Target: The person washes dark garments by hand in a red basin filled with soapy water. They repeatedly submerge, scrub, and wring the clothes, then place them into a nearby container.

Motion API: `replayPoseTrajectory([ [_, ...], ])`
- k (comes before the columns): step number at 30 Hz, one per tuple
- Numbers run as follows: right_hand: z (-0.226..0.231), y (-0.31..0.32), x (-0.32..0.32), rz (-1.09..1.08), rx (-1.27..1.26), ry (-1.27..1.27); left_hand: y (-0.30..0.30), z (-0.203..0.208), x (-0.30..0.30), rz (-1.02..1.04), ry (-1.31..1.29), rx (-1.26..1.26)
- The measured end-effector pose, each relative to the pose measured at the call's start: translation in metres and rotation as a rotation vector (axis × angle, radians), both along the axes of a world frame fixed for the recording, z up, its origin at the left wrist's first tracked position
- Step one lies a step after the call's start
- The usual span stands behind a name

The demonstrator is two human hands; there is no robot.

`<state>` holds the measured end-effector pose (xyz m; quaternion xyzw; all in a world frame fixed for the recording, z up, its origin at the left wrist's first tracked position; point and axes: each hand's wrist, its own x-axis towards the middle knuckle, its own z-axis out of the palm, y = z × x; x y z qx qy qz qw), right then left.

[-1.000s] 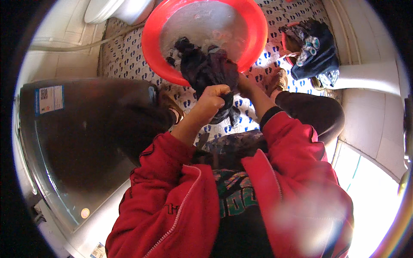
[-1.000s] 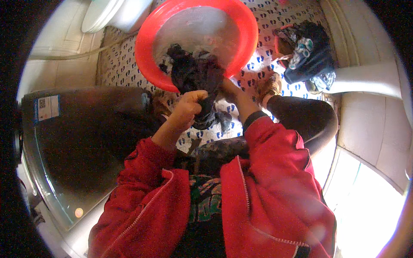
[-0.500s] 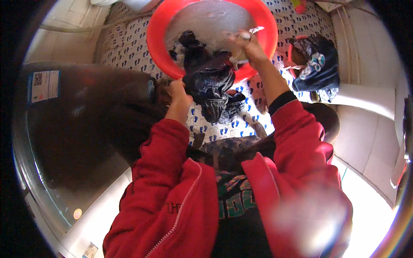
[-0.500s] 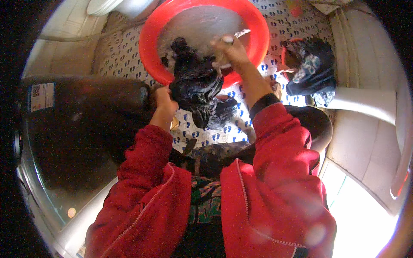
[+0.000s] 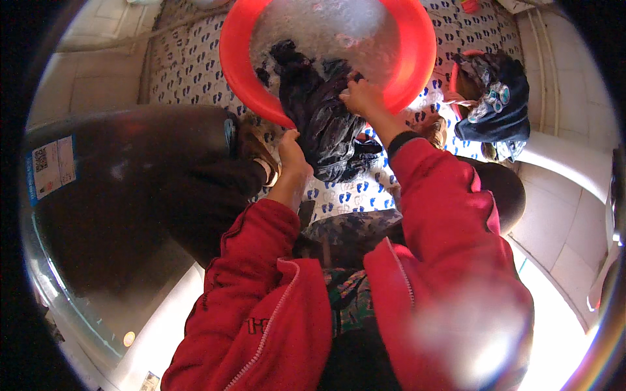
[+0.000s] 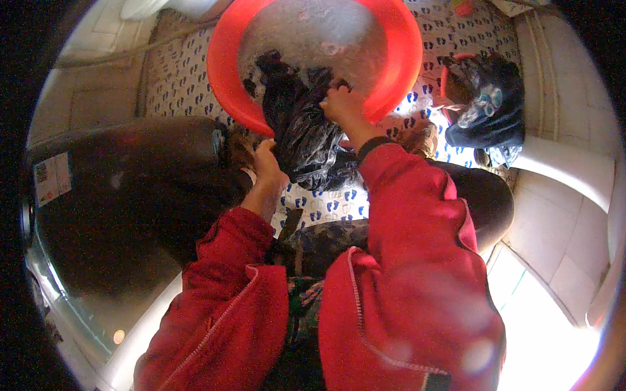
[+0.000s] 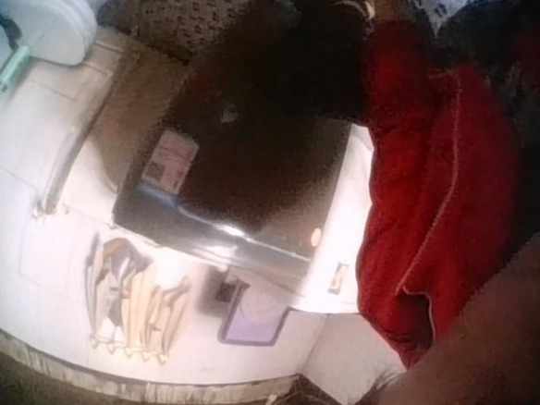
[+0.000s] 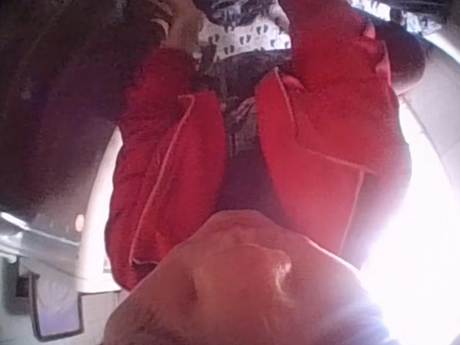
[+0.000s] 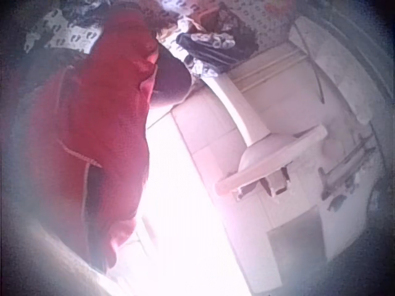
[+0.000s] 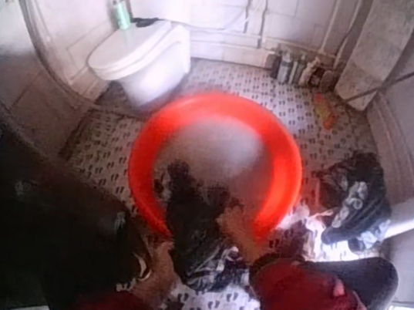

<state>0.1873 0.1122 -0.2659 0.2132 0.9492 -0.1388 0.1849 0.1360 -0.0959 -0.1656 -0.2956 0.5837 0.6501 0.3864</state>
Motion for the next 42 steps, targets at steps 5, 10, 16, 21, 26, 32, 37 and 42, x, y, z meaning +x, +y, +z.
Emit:
replayPoseTrajectory([
  [5,0.034,-0.079,0.012,-0.216,-0.091,0.494,-0.012,-0.042,-0.014,0.010,-0.032,0.000],
  [10,0.029,-0.032,-0.023,-0.360,-0.450,0.010,-0.012,-0.033,-0.006,-0.088,0.069,-0.040],
  [16,-0.011,-0.008,-0.038,-0.435,-0.509,-0.029,-0.026,-0.027,-0.020,-0.364,0.284,-0.250],
  [21,-0.014,-0.024,-0.001,-0.443,-0.764,0.326,-0.026,-0.045,-0.031,-0.263,0.335,-0.342],
  [26,0.045,-0.074,0.002,-0.269,-0.396,0.432,-0.006,-0.044,-0.023,-0.100,0.209,-0.255],
  [32,0.024,-0.034,-0.041,-0.360,-0.655,0.011,-0.001,0.000,-0.007,-0.239,0.149,-0.142],
  [37,-0.006,-0.009,-0.041,-0.488,-0.727,-0.020,-0.020,-0.018,-0.015,-0.364,0.258,0.015],
  [42,-0.019,-0.030,-0.024,-0.534,-0.897,0.300,-0.028,-0.041,-0.031,-0.221,0.218,-0.289],
])
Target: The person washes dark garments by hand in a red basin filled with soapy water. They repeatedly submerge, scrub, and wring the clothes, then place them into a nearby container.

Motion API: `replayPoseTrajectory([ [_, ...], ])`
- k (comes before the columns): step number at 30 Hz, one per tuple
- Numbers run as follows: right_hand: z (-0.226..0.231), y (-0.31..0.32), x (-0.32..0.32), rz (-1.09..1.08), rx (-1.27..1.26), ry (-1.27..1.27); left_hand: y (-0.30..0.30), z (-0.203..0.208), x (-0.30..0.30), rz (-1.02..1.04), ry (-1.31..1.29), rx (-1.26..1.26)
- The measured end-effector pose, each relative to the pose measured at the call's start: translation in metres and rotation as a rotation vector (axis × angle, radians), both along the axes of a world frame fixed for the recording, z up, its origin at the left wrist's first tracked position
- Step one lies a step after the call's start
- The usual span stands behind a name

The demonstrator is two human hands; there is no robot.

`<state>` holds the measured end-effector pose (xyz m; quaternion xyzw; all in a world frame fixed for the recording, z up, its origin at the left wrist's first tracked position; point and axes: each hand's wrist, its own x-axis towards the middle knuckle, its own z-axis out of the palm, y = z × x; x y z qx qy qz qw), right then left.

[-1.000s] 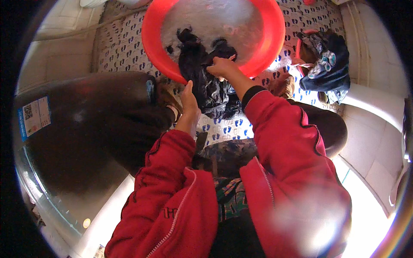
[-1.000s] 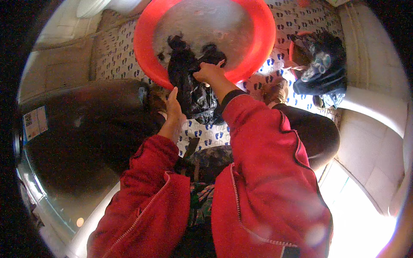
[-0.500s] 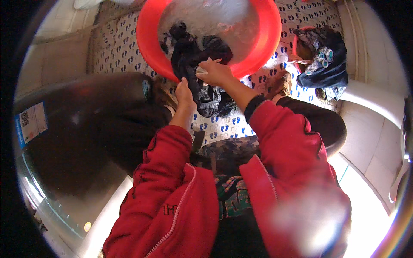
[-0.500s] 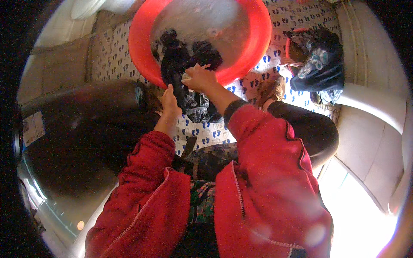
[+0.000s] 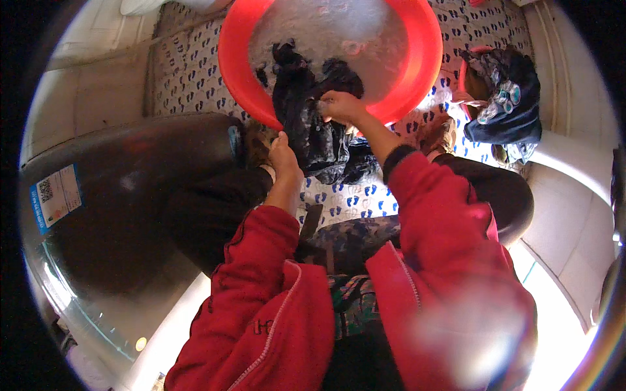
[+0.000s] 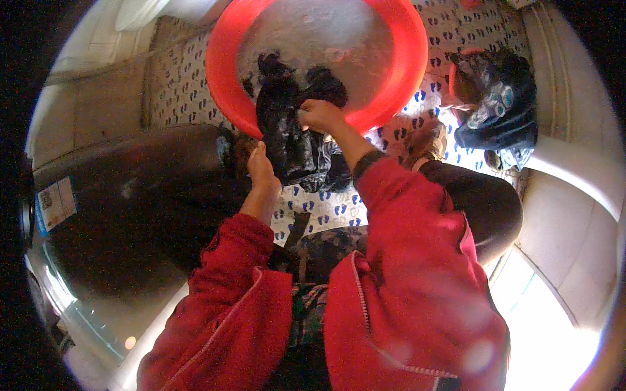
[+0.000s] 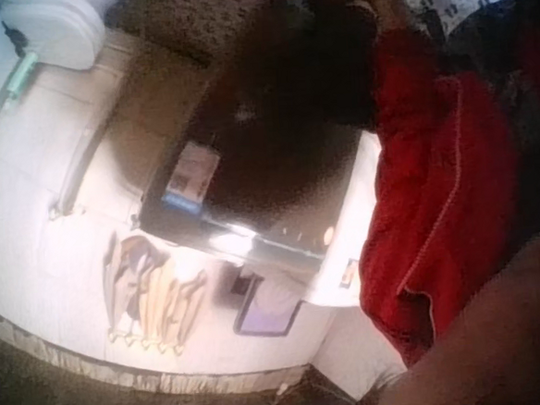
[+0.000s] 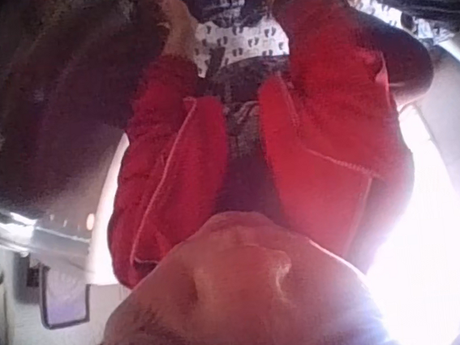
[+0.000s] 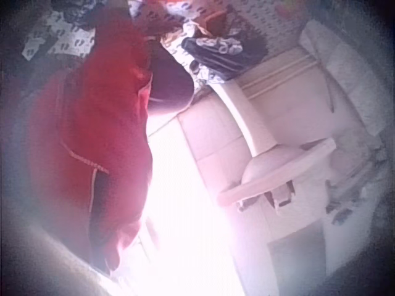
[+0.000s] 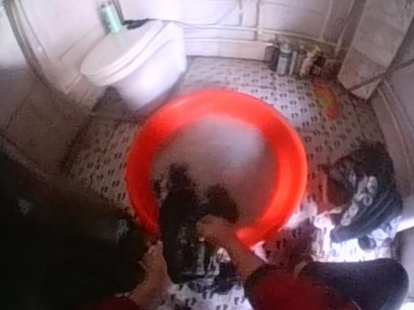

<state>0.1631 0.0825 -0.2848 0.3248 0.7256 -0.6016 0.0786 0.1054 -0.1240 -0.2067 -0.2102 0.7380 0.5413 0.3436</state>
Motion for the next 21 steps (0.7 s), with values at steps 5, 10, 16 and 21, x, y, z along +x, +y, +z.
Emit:
replayPoseTrajectory([
  [5,0.082,-0.074,0.007,0.195,0.630,0.411,0.011,0.013,0.009,0.217,-0.256,0.221],
  [10,0.071,-0.064,-0.006,0.174,0.779,0.148,0.029,0.048,0.021,0.183,-0.185,0.118],
  [16,0.055,0.005,0.010,0.370,0.435,-0.377,-0.012,0.054,0.060,-0.317,0.019,0.102],
  [21,0.071,-0.028,0.027,0.383,0.398,0.055,-0.002,0.009,0.033,-0.269,0.213,-0.126],
])
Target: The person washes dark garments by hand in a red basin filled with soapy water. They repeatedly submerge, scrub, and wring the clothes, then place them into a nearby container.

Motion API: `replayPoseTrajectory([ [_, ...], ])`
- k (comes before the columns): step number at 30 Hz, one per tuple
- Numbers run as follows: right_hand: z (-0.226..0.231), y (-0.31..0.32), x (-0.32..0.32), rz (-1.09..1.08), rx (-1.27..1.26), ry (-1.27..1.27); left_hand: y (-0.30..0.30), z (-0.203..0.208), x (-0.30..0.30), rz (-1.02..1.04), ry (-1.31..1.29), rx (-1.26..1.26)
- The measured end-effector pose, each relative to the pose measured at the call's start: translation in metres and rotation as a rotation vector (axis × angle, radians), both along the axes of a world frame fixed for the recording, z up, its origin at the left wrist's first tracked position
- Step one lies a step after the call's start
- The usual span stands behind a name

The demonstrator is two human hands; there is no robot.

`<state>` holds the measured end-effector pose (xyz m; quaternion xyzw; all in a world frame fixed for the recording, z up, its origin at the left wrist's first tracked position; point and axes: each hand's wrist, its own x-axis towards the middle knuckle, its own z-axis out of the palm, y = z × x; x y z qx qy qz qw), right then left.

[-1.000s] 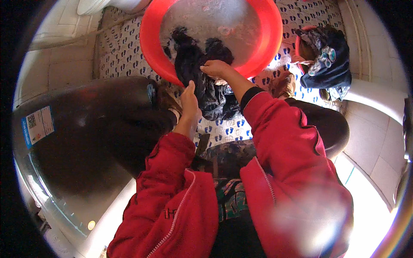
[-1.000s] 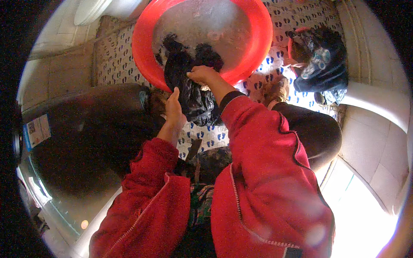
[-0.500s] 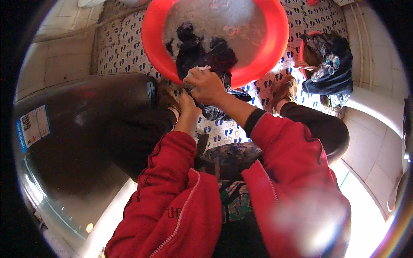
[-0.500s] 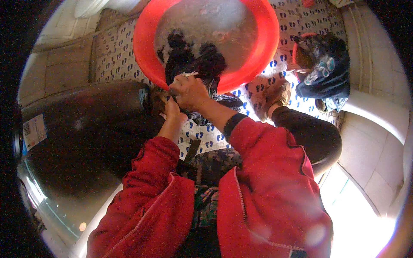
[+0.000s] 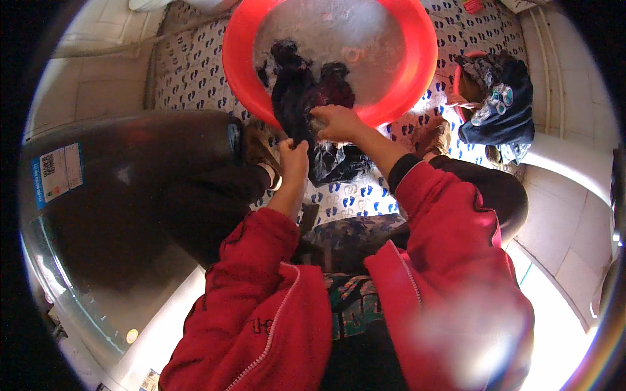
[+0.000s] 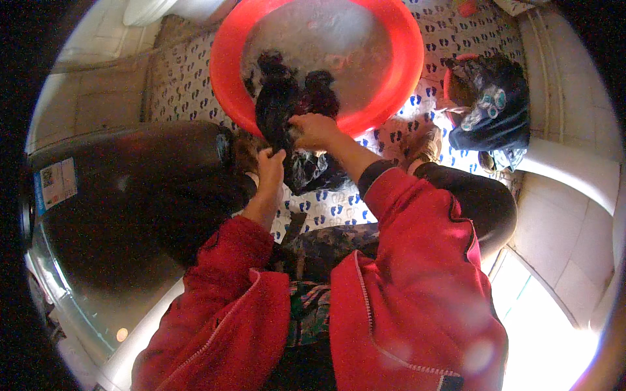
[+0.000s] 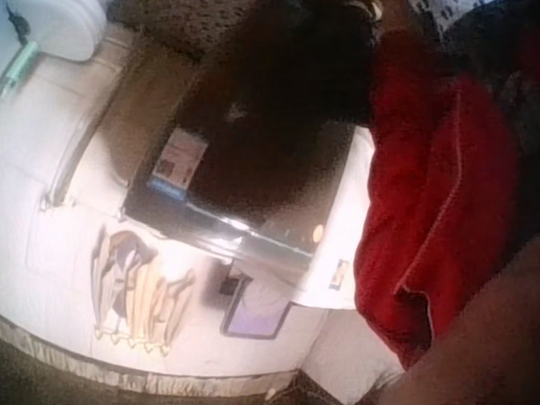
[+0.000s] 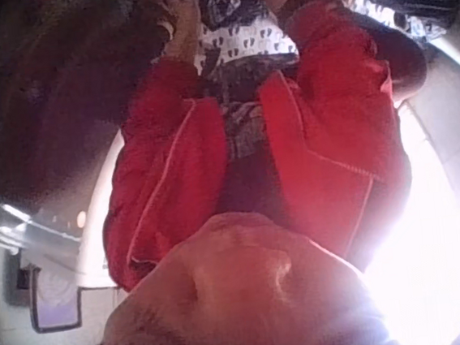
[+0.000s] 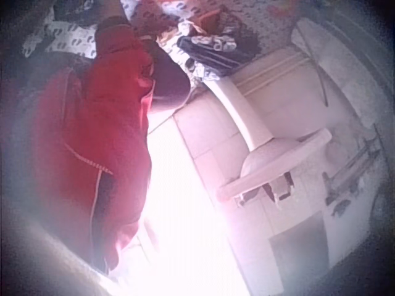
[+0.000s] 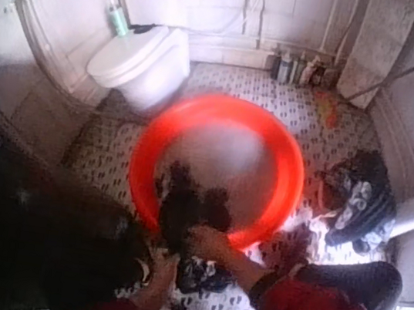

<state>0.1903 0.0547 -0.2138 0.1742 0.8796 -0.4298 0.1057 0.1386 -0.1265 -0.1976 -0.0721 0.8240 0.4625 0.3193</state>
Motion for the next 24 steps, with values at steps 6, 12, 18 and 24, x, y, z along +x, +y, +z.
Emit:
replayPoseTrajectory([
  [6,-0.003,-0.014,0.007,-0.069,0.097,0.088,0.018,-0.037,-0.021,-0.032,0.332,0.041],
  [12,0.023,0.027,-0.003,-0.682,-0.725,0.337,-0.002,0.014,0.003,0.194,-0.244,0.417],
  [18,0.011,-0.032,-0.014,-0.187,0.219,0.103,0.007,0.057,0.010,0.665,-0.459,0.445],
  [24,-0.072,0.032,-0.010,-0.279,0.058,-0.013,0.004,0.020,0.003,0.285,-0.137,0.289],
])
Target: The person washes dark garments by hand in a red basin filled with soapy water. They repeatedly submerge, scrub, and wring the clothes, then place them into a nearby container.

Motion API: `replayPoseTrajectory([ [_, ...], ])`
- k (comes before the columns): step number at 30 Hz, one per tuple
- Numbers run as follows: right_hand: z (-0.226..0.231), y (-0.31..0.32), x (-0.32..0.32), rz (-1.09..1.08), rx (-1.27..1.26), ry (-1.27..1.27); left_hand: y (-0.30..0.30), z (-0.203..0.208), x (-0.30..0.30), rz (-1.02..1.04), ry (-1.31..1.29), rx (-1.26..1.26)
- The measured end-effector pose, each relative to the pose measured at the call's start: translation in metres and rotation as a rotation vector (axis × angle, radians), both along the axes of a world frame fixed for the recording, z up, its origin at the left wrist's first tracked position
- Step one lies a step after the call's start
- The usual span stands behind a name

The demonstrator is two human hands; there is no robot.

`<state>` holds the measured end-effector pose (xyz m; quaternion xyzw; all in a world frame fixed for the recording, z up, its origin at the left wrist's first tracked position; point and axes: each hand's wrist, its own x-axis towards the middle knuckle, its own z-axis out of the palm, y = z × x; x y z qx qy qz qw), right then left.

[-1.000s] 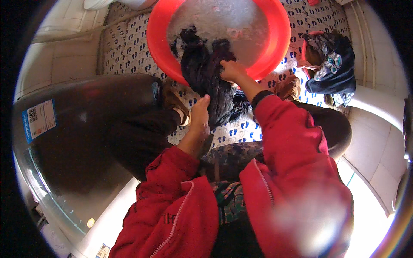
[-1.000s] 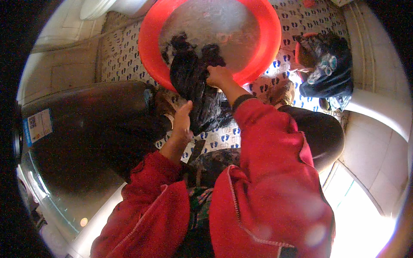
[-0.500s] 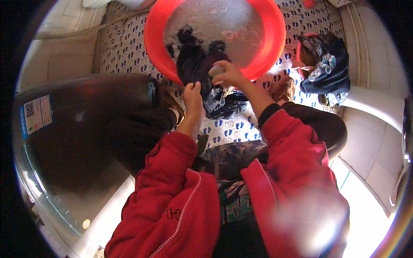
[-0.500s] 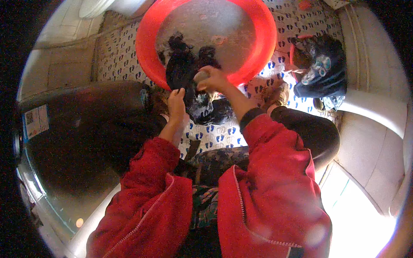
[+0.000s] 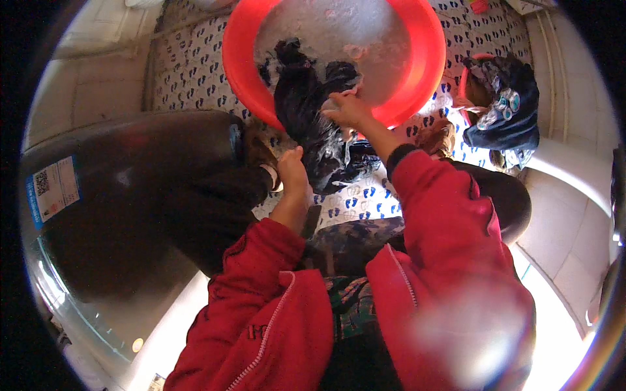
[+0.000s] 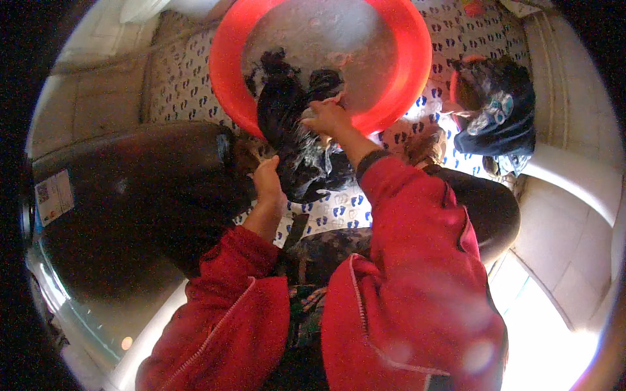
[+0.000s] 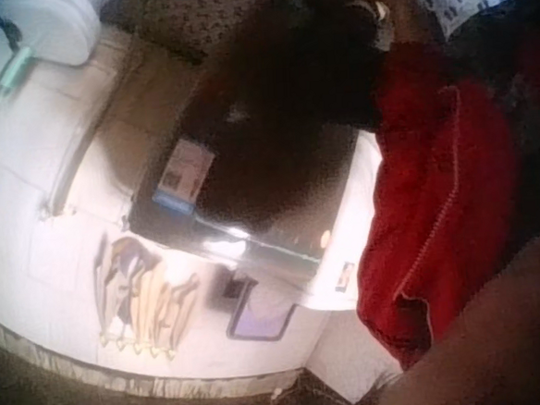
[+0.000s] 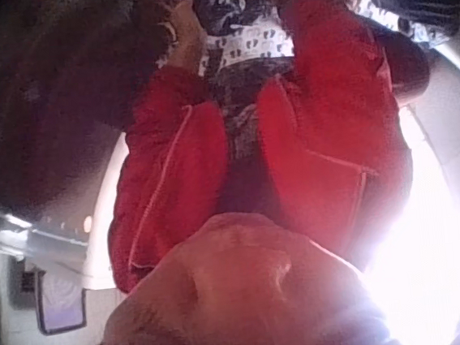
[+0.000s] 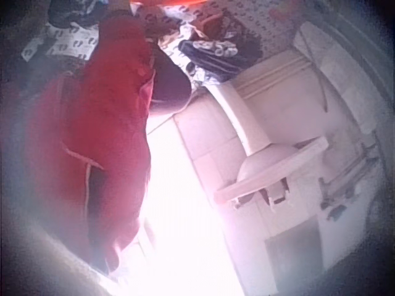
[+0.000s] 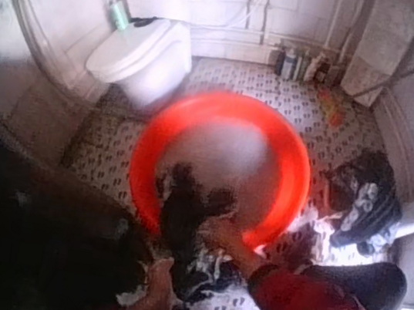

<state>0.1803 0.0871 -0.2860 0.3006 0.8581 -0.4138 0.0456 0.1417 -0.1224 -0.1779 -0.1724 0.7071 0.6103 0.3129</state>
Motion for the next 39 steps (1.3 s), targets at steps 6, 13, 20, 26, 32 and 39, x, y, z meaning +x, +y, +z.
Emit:
replayPoseTrajectory([
  [6,0.080,-0.042,0.009,0.145,-0.011,0.014,0.015,-0.043,-0.029,-0.401,0.752,-0.640],
  [13,0.044,-0.004,0.030,-0.275,-0.712,0.240,0.053,-0.020,-0.014,-0.787,0.944,-0.718],
  [20,0.064,0.023,0.067,-0.737,-0.870,0.344,0.045,-0.026,-0.021,-0.362,0.207,0.121],
  [26,0.083,0.001,0.020,-0.269,-0.175,0.416,0.000,0.014,0.006,-0.003,0.100,0.258],
  [32,0.081,-0.064,-0.013,0.092,0.206,0.009,-0.027,-0.018,0.001,-1.019,0.205,-0.364],
  [39,0.022,0.004,-0.010,0.115,-0.083,-0.225,-0.018,-0.040,0.016,-0.931,0.277,-0.446],
])
